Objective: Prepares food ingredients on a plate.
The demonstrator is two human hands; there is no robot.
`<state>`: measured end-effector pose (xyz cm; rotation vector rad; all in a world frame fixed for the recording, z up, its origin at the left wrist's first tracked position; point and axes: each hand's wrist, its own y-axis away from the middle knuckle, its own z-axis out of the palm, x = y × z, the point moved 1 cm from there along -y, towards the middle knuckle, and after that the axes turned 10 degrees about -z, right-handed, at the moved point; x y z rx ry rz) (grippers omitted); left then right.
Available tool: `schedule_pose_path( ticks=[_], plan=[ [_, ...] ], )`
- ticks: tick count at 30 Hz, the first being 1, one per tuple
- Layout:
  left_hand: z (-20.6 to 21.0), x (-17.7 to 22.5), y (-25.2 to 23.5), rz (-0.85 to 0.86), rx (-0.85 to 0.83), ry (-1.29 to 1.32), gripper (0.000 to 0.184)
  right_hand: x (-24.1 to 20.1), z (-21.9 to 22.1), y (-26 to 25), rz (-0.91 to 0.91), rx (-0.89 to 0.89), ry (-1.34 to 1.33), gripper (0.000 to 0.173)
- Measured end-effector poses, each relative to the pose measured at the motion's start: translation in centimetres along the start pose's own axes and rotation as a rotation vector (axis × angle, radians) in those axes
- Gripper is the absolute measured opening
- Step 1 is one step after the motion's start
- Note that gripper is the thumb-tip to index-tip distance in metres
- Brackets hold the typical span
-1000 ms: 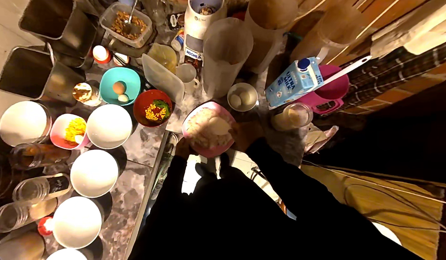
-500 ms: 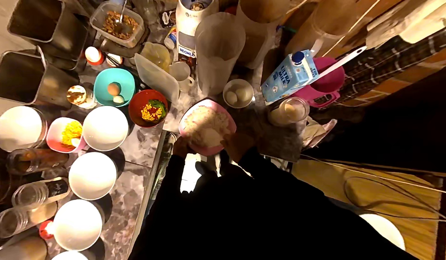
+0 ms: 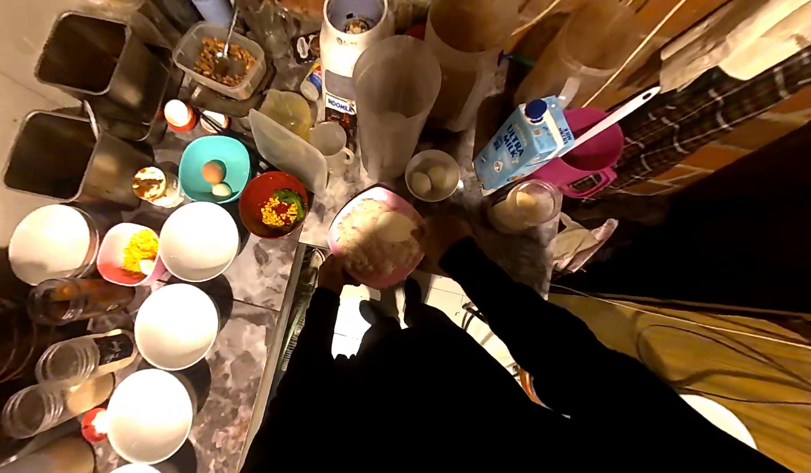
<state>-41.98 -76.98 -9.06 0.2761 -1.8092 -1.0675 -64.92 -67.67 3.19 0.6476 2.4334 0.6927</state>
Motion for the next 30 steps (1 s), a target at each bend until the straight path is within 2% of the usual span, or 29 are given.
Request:
schedule_pose_path(
  ticks=[5,9,12,17,20,23,25,30],
  plan=[
    [-0.3,0.4,0.4,0.037,0.032,-0.019,0.031,-1.5,-2.6,-1.2,-0.055,0.08,0.05,0.039],
    [-0.2,0.4,0.4,0.04,0.028,-0.052,0.034,-2.3,-2.6,-3.2,-0.051,0.0,0.054,0.037],
    [-0.2,0.5,0.4,0.048,0.015,-0.028,0.035,-3.5,-4.1,-2.7,-0.056,0.027,0.099,0.036],
    [-0.2,0.2,0.0,0.048,-0.002,-0.035,0.036,-4.3,-3.4,-2.9,-0.036,0.001,0.068,0.037],
    [-0.1,0.8,0.6,0.058,0.014,-0.023,0.034,-4.7,-3.5,-1.2,-0.062,0.028,0.104,0.038],
    [-0.1,0.1,0.1,0.068,0.009,-0.021,0.033,-4.4,-1.8,-1.0,-0.055,-0.046,0.089,0.038],
    [-0.2,0.3,0.0,0.075,0.005,-0.01,0.034,-4.9,-2.3,-0.4,-0.047,-0.052,0.102,0.037],
    [-0.1,0.2,0.2,0.023,0.018,-0.048,0.036,-5.4,-1.0,0.0,-0.131,-0.091,0.08,0.037]
  ],
)
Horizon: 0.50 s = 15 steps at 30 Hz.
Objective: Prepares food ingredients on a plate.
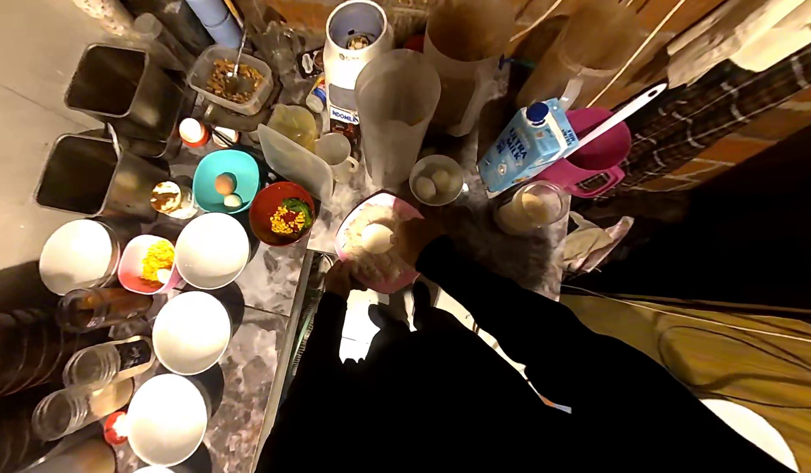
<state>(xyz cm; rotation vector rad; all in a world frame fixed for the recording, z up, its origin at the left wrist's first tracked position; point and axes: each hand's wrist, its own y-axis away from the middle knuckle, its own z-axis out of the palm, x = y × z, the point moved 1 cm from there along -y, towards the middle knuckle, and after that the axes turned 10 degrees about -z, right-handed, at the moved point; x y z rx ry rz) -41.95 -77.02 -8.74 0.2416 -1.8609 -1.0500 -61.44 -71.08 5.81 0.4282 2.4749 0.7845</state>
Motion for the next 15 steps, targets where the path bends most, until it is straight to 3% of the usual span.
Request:
schedule_pose_path(
  ticks=[5,10,15],
  plan=[
    [-0.4,-0.5,-0.5,0.0,-0.021,0.023,0.038,4.2,-0.4,0.5,0.103,0.122,0.023,0.04],
    [-0.2,0.1,-0.1,-0.038,-0.012,0.008,0.037,5.6,-0.8,2.0,0.126,0.122,0.0,0.038],
    [0.0,0.0,-0.2,-0.063,-0.035,0.035,0.038,6.5,1.9,3.8,0.182,0.067,-0.09,0.037]
  ],
)
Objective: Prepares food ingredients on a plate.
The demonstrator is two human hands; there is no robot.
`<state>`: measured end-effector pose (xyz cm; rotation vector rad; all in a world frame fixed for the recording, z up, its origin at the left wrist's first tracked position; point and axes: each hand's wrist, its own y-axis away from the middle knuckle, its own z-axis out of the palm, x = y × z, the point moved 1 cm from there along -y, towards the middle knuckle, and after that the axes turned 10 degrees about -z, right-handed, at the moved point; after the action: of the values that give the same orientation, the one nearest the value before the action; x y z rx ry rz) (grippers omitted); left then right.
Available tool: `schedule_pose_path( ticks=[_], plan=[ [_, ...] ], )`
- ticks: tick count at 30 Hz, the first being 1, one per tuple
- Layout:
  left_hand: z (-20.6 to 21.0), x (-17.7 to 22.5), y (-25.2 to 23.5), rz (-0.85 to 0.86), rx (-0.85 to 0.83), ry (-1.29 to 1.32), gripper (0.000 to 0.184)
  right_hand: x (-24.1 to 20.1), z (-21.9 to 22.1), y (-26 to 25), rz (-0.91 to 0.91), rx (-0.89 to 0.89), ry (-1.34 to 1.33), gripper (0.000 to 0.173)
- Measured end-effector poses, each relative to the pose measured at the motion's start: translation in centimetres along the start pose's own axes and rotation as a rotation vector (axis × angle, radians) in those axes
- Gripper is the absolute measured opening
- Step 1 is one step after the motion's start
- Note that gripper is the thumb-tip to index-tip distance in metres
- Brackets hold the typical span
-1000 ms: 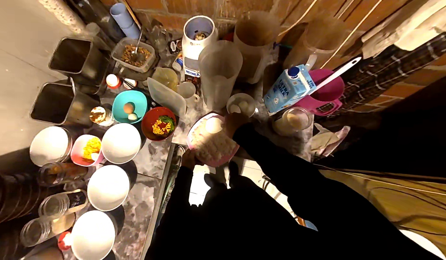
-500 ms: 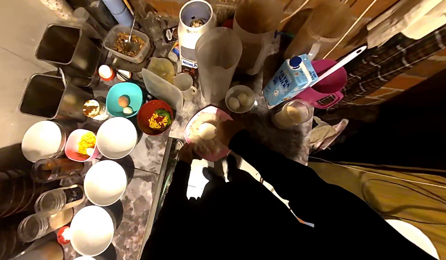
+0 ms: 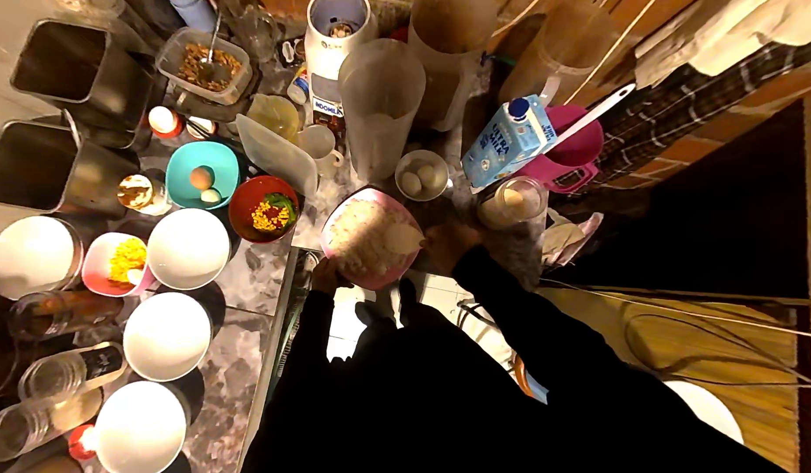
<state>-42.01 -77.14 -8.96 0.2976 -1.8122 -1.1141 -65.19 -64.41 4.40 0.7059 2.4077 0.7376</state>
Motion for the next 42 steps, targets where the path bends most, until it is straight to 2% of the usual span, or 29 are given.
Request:
schedule_pose_path(
  ticks=[3,7,10,13,17,21,23,26,30,32,34,36,38,40,42],
  plan=[
    [-0.3,0.1,0.1,0.005,0.014,0.016,0.037,0.7,0.1,1.8,0.002,0.118,0.0,0.035],
    [-0.2,-0.1,0.0,0.011,-0.004,0.022,0.036,1.9,1.6,2.0,0.018,0.046,0.019,0.039],
    [-0.4,-0.1,0.2,0.025,-0.005,0.031,0.038,1.9,0.8,2.5,0.021,0.148,0.026,0.036],
    [-0.1,0.1,0.5,0.022,-0.012,0.023,0.038,2.9,1.1,1.1,0.025,0.114,0.0,0.037],
    [-0.4,0.6,0.7,0.027,0.007,0.015,0.037,1.8,-1.1,0.1,-0.029,0.222,-0.006,0.037],
    [-0.2,0.3,0.1,0.046,-0.005,-0.005,0.036,2.7,-0.3,-3.0,-0.047,0.167,-0.092,0.037],
    [-0.3,0.1,0.1,0.056,-0.023,0.03,0.034,4.1,0.5,-1.4,-0.078,0.304,-0.082,0.033],
    [-0.4,-0.3,0.3,0.069,-0.041,0.062,0.033,8.6,3.8,1.7,-0.082,0.53,-0.14,0.034],
    [-0.7,-2.1,0.9,0.095,-0.046,0.122,0.031,11.7,5.1,1.5,0.123,0.41,-0.116,0.042],
    [-1.0,-3.3,1.2,0.102,-0.044,0.14,0.03,12.7,6.0,1.2,0.099,0.502,-0.068,0.043],
    [-1.3,-4.3,1.9,0.101,-0.042,0.182,0.03,12.8,7.3,2.5,0.014,0.689,-0.076,0.042],
    [-1.3,-5.3,3.5,0.09,-0.02,0.227,0.03,9.4,8.9,5.8,-0.105,0.695,-0.234,0.038],
    [-0.8,-7.1,5.5,0.088,-0.01,0.279,0.029,5.7,12.8,7.6,-0.194,0.446,-0.626,0.041],
    [0.2,-9.5,7.4,0.08,-0.016,0.323,0.031,3.1,17.1,7.7,-0.167,0.167,-1.095,0.054],
    [1.5,-12.2,9.2,0.064,0.017,0.354,0.033,1.6,20.5,7.7,-0.079,0.067,-1.328,0.052]
  ],
)
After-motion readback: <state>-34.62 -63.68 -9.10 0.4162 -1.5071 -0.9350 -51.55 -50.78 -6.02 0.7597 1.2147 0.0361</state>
